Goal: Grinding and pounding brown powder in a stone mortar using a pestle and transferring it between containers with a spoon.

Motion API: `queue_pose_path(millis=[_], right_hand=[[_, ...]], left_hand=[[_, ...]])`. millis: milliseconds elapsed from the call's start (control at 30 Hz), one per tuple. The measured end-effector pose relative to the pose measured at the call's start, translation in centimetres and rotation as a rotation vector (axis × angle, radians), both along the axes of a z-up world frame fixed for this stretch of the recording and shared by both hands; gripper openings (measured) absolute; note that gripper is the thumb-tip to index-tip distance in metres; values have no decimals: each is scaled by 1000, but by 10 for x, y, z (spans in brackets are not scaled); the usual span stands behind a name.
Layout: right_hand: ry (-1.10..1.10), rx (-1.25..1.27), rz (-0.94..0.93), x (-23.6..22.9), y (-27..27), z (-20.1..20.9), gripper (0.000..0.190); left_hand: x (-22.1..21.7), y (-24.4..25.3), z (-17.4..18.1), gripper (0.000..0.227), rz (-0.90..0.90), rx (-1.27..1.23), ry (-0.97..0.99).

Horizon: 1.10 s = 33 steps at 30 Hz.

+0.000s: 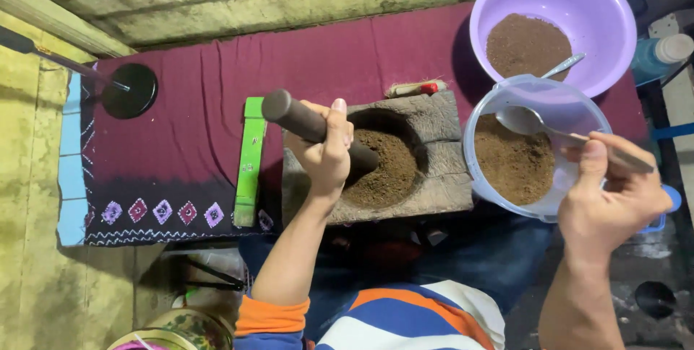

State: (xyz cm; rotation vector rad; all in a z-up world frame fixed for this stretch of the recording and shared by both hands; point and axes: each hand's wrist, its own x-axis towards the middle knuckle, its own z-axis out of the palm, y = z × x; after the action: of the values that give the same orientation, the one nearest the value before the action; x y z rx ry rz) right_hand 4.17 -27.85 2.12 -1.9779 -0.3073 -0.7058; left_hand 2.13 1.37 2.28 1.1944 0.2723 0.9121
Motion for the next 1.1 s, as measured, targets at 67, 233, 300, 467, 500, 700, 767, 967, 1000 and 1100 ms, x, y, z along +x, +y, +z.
queue_pose_path(millis=[67,233,300,467,500,700,767,967,1000,1100], right_hand=[[117,-118,-13,16,-16,-9,7],[396,-444,110,62,-29,-39,11],[404,-564,270,78,-30,-59,9],[775,-516,217,65,-8,-19,18],[831,-473,205,62,-6,-11,21],[973,-302,165,62,-18,-9,21],[981,-287,173,64,-20,-8,22],[998,-151,200,66,-26,-10,20],[1013,-137,194,66,-27,-10,20],[980,-138,232,71,-38,-14,20]], left_hand=[[-3,2,-5,23,8,-11,-28],[-14,-7,-9,24,27,-10,-51],[-15,-9,-10,24,-18,43,-85],[-28,-15,-15,25,-21,106,-64],[-30,-16,-16,24,-23,104,-74],[-36,-18,-13,24,-73,112,-85],[-37,-17,-11,25,-82,78,-80],[-37,-17,15,28,-164,49,-44],[-38,-17,23,27,-199,38,-23],[-45,-18,71,26,-244,167,4]])
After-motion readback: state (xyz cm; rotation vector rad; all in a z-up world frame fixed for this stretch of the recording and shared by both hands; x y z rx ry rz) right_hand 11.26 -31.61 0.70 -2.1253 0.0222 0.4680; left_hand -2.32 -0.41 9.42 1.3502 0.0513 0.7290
